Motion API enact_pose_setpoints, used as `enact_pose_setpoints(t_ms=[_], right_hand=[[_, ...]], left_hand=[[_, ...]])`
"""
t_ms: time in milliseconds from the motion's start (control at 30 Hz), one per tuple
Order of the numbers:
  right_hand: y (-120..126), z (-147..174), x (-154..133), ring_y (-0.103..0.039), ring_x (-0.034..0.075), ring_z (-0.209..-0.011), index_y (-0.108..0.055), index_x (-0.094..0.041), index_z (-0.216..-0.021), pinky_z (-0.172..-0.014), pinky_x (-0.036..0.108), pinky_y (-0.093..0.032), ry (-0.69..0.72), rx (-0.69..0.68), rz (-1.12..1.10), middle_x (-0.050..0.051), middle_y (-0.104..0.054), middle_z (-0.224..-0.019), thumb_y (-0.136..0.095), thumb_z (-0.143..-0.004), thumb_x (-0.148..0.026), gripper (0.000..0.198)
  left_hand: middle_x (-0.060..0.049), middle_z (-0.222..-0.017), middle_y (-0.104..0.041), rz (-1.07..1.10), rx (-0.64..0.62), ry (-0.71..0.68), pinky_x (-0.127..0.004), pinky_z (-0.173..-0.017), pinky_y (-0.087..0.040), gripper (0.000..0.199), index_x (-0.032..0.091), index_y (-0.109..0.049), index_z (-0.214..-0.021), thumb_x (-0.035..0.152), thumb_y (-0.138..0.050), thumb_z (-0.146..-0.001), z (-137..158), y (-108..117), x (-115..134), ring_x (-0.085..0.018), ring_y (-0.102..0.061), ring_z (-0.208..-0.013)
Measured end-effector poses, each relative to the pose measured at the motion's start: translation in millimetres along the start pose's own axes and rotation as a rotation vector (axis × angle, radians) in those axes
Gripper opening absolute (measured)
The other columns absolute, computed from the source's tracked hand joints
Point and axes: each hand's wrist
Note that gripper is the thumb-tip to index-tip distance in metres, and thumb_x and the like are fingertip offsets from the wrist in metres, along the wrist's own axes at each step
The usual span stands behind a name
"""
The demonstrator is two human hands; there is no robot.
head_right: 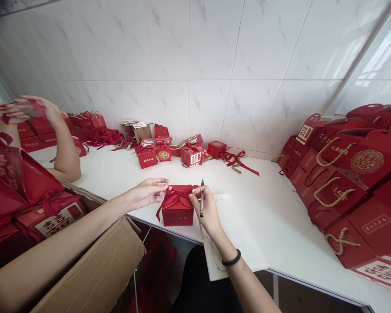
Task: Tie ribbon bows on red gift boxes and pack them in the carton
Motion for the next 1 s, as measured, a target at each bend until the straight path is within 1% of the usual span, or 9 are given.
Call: enact_pose_setpoints(t_ms=[100,200,300,433,600,733,867,933,1000], right_hand=[[-2,2,-1,-0.045,0.017,-0.064,-0.044,-0.021,-0.079,-0.06,0.029,-0.038,-0.005,0.0,-0.01,0.001,-0.049,-0.073,-0.055,-0.084,-0.045,0.027],[-4,2,-1,-0.046,0.017,-0.064,-0.044,-0.022,-0.079,-0.061,0.029,-0.038,-0.014,-0.001,-0.017,0.001,-0.049,-0.073,-0.055,-0.083,-0.047,0.028],[-5,2,0,-0.047,0.017,-0.066,-0.044,-0.021,-0.081,-0.061,0.029,-0.038,-0.004,0.001,-0.039,0.002,-0.05,-0.075,-0.055,-0.083,-0.045,0.026],[-5,1,1,-0.047,0.016,-0.065,-0.044,-0.021,-0.082,-0.061,0.028,-0.038,0.02,-0.008,-0.025,0.001,-0.05,-0.075,-0.054,-0.084,-0.041,0.023],[-4,2,0,-0.047,0.016,-0.065,-0.044,-0.021,-0.082,-0.061,0.027,-0.038,0.014,-0.022,-0.003,0.001,-0.05,-0.076,-0.053,-0.085,-0.04,0.021],[-4,2,0,-0.046,0.016,-0.066,-0.044,-0.02,-0.082,-0.062,0.028,-0.037,0.024,-0.023,-0.032,0.001,-0.049,-0.076,-0.054,-0.086,-0.039,0.021],[-4,1,0,-0.045,0.016,-0.067,-0.044,-0.02,-0.082,-0.063,0.028,-0.037,0.011,-0.033,-0.065,0.001,-0.048,-0.076,-0.054,-0.086,-0.04,0.023],[-4,1,1,-0.046,0.016,-0.068,-0.044,-0.02,-0.082,-0.064,0.028,-0.037,0.014,-0.035,-0.072,0.001,-0.048,-0.076,-0.054,-0.086,-0.041,0.023],[-4,0,2,-0.046,0.016,-0.069,-0.044,-0.02,-0.082,-0.064,0.027,-0.037,0.019,-0.034,-0.084,0.001,-0.048,-0.077,-0.054,-0.086,-0.04,0.024]], left_hand=[[-0.001,-0.073,-0.056,0.11,-0.049,0.03,-0.019,-0.048,-0.029,0.034,0.014,-0.056,-0.09,0.002,-0.066,-0.06,1,2,3,-0.005,-0.042,-0.053],[0.002,-0.069,-0.053,0.072,-0.065,-0.016,-0.02,-0.05,-0.03,0.034,0.015,-0.057,-0.088,0.004,-0.066,-0.057,1,3,2,-0.005,-0.042,-0.053],[0.0,-0.076,-0.057,-0.172,-0.013,-0.189,-0.021,-0.051,-0.032,0.024,0.015,-0.059,-0.081,0.013,-0.064,-0.057,0,2,-1,-0.006,-0.042,-0.054],[-0.004,-0.088,-0.064,-0.612,0.094,-0.451,-0.025,-0.059,-0.04,0.022,0.016,-0.064,-0.085,0.025,-0.058,-0.065,-3,0,-4,-0.012,-0.052,-0.065],[-0.003,-0.086,-0.064,-0.907,0.236,-0.554,-0.026,-0.066,-0.042,0.017,0.018,-0.062,-0.08,0.032,-0.055,-0.073,-2,3,-4,-0.015,-0.055,-0.071],[-0.001,-0.083,-0.054,-1.107,0.297,-0.701,-0.026,-0.065,-0.04,0.023,0.018,-0.051,-0.067,0.037,-0.053,-0.078,3,3,-2,-0.012,-0.051,-0.067],[0.0,-0.078,-0.049,-1.23,0.195,-0.82,-0.025,-0.061,-0.039,0.022,0.018,-0.044,-0.064,0.031,-0.047,-0.081,7,1,-4,-0.01,-0.046,-0.061],[-0.001,-0.083,-0.051,-1.19,0.09,-0.816,-0.024,-0.06,-0.04,0.006,0.019,-0.047,-0.075,0.024,-0.048,-0.078,7,1,-6,-0.01,-0.047,-0.06],[-0.002,-0.09,-0.052,-1.134,0.014,-0.79,-0.024,-0.061,-0.043,0.012,0.018,-0.049,-0.085,0.019,-0.048,-0.073,6,3,-9,-0.01,-0.05,-0.062]])
Point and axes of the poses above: each hand's wrist, its own z-axis away from the middle knuckle, its own y-axis out of the back of the hand, x = y × z
